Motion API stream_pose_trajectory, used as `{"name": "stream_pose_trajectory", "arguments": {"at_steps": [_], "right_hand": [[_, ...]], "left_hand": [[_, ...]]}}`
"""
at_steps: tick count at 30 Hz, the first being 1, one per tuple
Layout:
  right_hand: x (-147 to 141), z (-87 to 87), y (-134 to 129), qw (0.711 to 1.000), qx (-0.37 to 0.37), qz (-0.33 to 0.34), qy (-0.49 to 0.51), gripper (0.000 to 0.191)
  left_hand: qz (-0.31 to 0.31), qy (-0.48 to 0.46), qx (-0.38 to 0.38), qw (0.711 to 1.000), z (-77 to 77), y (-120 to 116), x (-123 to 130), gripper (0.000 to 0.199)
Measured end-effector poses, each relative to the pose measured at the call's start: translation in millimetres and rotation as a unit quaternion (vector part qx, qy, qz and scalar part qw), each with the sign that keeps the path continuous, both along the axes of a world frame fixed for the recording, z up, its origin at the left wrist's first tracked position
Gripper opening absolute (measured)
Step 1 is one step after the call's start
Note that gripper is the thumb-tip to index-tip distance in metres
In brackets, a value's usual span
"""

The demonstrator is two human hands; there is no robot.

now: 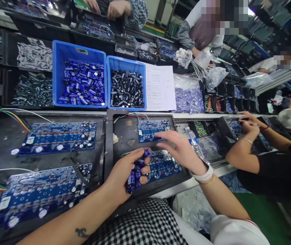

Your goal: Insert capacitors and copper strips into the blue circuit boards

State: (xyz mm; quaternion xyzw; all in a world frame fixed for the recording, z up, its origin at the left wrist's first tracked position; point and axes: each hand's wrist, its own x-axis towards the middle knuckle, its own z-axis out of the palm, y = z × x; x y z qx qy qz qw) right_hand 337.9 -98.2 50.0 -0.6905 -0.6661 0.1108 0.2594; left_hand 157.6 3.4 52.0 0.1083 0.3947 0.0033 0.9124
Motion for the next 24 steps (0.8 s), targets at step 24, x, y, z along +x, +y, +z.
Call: {"name": "stream_pose_trajectory", "arguments": {"at_steps": [24], "right_hand": [[14.7,-32.7,33.3,0.985,-0.072,0.033,-0.153,0.016]], "left_hand": [[-0.021,0.025,-0.084,0.996,-5.2,-6.2,-6.4,0.029]]}}
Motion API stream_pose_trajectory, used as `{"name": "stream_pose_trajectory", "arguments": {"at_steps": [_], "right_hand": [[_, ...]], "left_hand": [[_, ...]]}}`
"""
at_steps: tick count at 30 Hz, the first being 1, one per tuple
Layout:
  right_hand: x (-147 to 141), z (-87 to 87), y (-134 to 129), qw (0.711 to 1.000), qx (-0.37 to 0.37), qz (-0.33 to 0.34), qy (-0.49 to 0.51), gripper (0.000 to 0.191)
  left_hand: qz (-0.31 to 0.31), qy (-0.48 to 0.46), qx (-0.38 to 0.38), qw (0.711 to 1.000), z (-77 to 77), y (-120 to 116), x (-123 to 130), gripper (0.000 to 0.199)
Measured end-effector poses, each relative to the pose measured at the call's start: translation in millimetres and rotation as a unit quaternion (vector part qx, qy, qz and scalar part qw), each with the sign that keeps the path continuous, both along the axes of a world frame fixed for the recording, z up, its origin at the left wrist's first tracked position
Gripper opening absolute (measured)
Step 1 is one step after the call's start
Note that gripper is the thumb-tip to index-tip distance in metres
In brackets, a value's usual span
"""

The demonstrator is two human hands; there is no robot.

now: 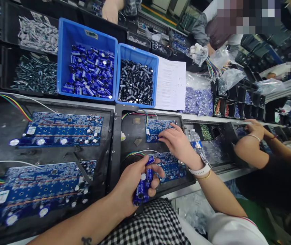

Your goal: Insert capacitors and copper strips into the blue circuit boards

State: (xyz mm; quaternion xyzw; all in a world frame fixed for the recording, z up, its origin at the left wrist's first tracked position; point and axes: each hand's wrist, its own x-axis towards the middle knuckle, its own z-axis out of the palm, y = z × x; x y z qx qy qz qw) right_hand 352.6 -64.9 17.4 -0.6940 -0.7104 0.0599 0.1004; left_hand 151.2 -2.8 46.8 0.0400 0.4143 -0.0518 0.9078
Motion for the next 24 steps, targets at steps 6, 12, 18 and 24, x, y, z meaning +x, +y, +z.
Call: {"name": "stream_pose_trajectory", "arguments": {"at_steps": [6,12,18,24], "right_hand": [[-9.5,12.4,-6.1,0.998,0.040,0.021,0.045,0.023],[-43.1,39.3,-8.3,0.987,0.011,0.047,0.150,0.018],[-29.3,6.6,9.8,0.999,0.016,-0.023,0.043,0.014],[-26.0,2.9,11.6,0.998,0.003,-0.008,0.061,0.015]], "left_hand": [[0.012,0.008,-0.024,1.000,-3.4,-0.9,-2.1,0.035],[0.030,-0.026,-0.031,0.999,-4.5,-2.6,-5.4,0.035],[0.054,0.003,-0.048,0.997,-2.0,2.6,-10.5,0.018],[0.045,-0.011,-0.037,0.998,-4.0,6.0,-12.2,0.020]]}}
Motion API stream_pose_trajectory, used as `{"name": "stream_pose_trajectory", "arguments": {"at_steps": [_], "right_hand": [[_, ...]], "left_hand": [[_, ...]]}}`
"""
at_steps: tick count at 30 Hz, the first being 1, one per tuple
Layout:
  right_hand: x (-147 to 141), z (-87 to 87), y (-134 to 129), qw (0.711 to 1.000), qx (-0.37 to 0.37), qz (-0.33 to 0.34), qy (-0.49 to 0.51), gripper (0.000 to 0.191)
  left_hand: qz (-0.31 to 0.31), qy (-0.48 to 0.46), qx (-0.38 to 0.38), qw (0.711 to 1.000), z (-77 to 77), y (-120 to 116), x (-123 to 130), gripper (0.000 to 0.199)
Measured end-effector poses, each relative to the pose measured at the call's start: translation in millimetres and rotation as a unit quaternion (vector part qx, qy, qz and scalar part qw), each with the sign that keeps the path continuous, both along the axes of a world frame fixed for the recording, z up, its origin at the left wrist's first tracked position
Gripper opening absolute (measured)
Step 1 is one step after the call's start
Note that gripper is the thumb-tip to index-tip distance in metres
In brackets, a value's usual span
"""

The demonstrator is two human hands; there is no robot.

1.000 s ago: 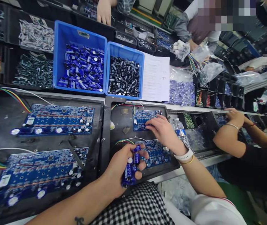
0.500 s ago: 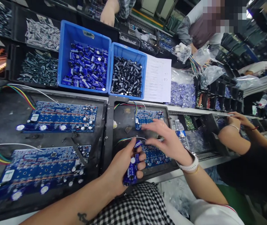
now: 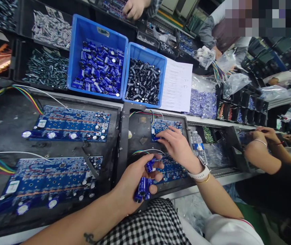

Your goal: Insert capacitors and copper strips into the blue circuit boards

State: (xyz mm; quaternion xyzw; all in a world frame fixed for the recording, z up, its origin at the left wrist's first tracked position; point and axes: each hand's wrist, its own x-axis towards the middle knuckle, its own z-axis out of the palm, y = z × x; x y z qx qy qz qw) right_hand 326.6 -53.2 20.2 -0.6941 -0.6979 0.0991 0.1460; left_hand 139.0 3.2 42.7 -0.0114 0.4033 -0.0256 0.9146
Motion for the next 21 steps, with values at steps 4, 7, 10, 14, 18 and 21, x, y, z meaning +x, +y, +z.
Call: {"name": "stream_pose_trajectory", "arguments": {"at_steps": [4,7,10,14,18,21], "right_hand": [[-1.1,1.2,0.8,1.000,0.004,-0.001,-0.008,0.016],[-1.8,1.6,0.9,1.000,0.001,0.008,-0.015,0.017],[-2.5,2.9,-0.6,1.000,-0.001,0.016,-0.017,0.018],[0.9,1.3,-1.8,0.997,0.006,0.054,-0.050,0.023],[3.6,0.5,-0.6,0.990,0.007,0.115,-0.087,0.030],[-7.1,14.1,-6.2,0.996,0.050,0.063,-0.028,0.027]], "left_hand": [[-0.014,-0.025,0.030,0.999,4.6,-0.6,-1.4,0.019],[-0.028,-0.031,0.035,0.999,10.4,-0.6,-3.9,0.020],[-0.026,-0.020,0.035,0.999,14.0,-2.1,-7.1,0.017],[0.001,0.006,0.054,0.998,12.7,-5.9,-9.4,0.013],[0.036,0.002,0.045,0.998,7.4,-7.1,-9.9,0.007],[0.055,-0.010,0.064,0.996,5.5,-7.6,-11.0,0.007]]}}
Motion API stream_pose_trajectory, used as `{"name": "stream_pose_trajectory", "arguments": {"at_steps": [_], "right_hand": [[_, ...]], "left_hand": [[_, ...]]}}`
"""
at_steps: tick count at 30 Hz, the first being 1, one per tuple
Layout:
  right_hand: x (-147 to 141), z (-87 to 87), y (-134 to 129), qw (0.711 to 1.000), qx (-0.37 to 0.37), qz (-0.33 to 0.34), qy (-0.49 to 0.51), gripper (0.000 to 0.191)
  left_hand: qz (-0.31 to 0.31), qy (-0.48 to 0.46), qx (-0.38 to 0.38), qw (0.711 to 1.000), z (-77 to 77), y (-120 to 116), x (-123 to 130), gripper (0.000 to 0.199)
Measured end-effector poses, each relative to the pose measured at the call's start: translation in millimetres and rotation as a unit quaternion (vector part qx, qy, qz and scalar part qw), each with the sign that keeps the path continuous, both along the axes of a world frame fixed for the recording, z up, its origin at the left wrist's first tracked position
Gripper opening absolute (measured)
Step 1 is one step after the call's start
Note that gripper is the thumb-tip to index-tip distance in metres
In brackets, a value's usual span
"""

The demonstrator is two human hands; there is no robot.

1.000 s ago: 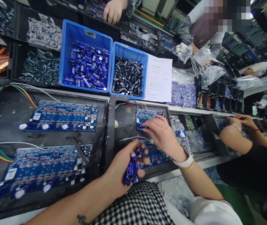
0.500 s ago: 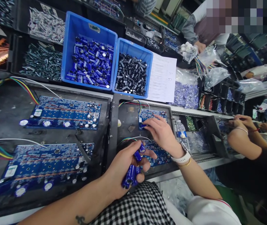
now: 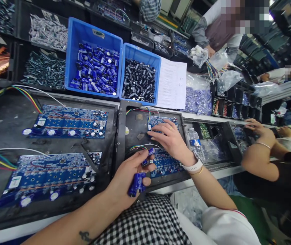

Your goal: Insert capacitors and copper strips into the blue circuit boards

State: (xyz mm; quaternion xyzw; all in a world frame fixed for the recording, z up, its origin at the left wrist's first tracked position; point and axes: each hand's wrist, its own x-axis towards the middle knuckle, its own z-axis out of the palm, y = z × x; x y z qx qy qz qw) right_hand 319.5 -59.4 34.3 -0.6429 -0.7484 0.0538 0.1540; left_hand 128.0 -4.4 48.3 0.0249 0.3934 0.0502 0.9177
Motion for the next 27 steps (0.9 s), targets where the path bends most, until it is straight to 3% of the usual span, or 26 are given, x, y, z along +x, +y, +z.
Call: {"name": "stream_pose_trajectory", "arguments": {"at_steps": [4,7,9,12,17,27], "right_hand": [[-25.8,34.5,-31.8,0.993,-0.038,-0.021,0.112,0.027],[-34.3,45.7,-70.9,0.994,-0.036,-0.066,0.085,0.018],[-32.0,38.9,-98.5,0.991,-0.028,-0.117,0.051,0.018],[-24.0,15.3,-131.1,0.986,-0.056,-0.155,0.023,0.020],[-16.9,-14.5,-147.4,0.982,-0.072,-0.176,0.005,0.021],[-13.8,-11.0,-146.6,0.984,-0.083,-0.155,-0.004,0.017]], "left_hand": [[-0.017,-0.018,0.018,1.000,5.7,-9.6,-3.1,0.012],[-0.083,-0.022,-0.007,0.996,11.4,-27.3,-5.8,0.021],[-0.132,-0.010,-0.020,0.991,11.8,-42.3,-8.0,0.025],[-0.207,-0.002,-0.035,0.978,6.7,-63.6,-11.4,0.028],[-0.302,0.002,-0.001,0.953,-3.3,-81.5,-13.8,0.027],[-0.249,-0.017,-0.005,0.968,-8.6,-82.2,-13.2,0.016]]}}
